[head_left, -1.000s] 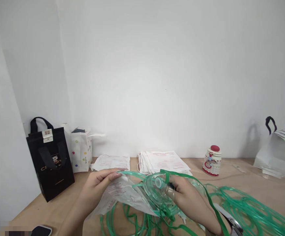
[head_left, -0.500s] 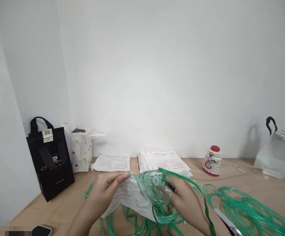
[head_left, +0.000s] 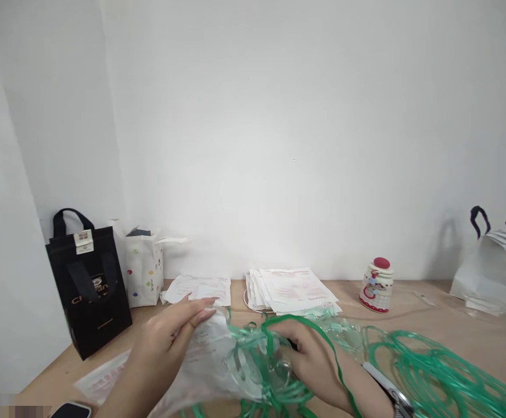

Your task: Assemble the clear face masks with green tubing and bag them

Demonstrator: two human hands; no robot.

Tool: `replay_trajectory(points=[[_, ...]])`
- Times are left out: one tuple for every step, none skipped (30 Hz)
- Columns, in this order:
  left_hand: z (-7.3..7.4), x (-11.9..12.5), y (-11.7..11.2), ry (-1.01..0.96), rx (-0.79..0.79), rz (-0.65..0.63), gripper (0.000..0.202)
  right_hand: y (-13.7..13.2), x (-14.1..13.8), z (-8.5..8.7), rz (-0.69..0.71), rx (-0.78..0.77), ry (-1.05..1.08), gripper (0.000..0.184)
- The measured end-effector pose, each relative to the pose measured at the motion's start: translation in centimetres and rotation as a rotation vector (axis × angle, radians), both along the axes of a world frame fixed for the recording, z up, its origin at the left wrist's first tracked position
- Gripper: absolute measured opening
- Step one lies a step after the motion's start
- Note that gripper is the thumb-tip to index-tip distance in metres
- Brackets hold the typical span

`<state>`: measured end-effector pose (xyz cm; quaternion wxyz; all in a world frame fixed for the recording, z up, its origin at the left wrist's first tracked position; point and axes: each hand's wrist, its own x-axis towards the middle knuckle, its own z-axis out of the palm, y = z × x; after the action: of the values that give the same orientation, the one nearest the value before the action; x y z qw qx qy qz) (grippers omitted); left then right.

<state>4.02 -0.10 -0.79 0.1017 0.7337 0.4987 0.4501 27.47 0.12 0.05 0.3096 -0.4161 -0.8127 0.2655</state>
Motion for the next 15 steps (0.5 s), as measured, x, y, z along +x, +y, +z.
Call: replay_trajectory(points=[[0.1,0.3,-0.2,0.022,0.007,0.001,0.026,0.0,0.1,-0.3,-0.015,0.0,0.013,0.021],[0.2,0.6,-0.3,0.04,0.007,-0.014,0.026,0.0,0.2,-0.7,-0.04,-0.004,0.034,0.022],[0.2,1.1,-0.4,0.056,-0.001,-0.038,0.027,0.0,0.3,-1.1,-0.063,-0.01,0.058,0.021],[0.2,1.7,-0.4,0.073,-0.016,-0.07,0.027,0.0,0.2,-1.4,-0.077,-0.011,0.083,0.019],[0.2,2.2,-0.5,0.089,-0.029,-0.097,0.028,0.0,0.1,-1.7,-0.083,-0.005,0.108,0.018],[0.2,2.7,-0.5,0.103,-0.039,-0.113,0.027,0.0,-0.1,-1.8,-0.078,0.013,0.133,0.017],[0.2,3.0,-0.4,0.114,-0.043,-0.116,0.027,0.0,-0.4,-1.9,-0.07,0.041,0.16,0.017],[0.1,3.2,-0.4,0.119,-0.042,-0.104,0.028,0.1,-0.8,-2.0,-0.064,0.075,0.19,0.018],[0.1,3.2,-0.3,0.117,-0.037,-0.081,0.029,0.2,-1.1,-2.0,-0.06,0.102,0.218,0.019],[0.1,3.1,-0.3,0.109,-0.031,-0.057,0.03,0.4,-1.6,-2.0,-0.067,0.123,0.249,0.02],[0.1,2.9,-0.2,0.096,-0.022,-0.032,0.031,0.6,-2.0,-2.1,-0.086,0.142,0.279,0.022],[0.1,2.6,-0.1,0.083,-0.015,-0.011,0.032,0.8,-2.4,-2.2,-0.108,0.155,0.305,0.024],[0.1,2.3,-0.1,0.069,-0.008,0.009,0.034,1.0,-2.9,-2.4,-0.135,0.167,0.333,0.025],[0.1,2.1,0.0,0.059,-0.002,0.029,0.034,1.1,-3.3,-2.7,-0.163,0.182,0.362,0.026],[0.2,1.8,0.0,0.055,0.003,0.046,0.035,1.3,-3.8,-3.0,-0.192,0.199,0.399,0.027]])
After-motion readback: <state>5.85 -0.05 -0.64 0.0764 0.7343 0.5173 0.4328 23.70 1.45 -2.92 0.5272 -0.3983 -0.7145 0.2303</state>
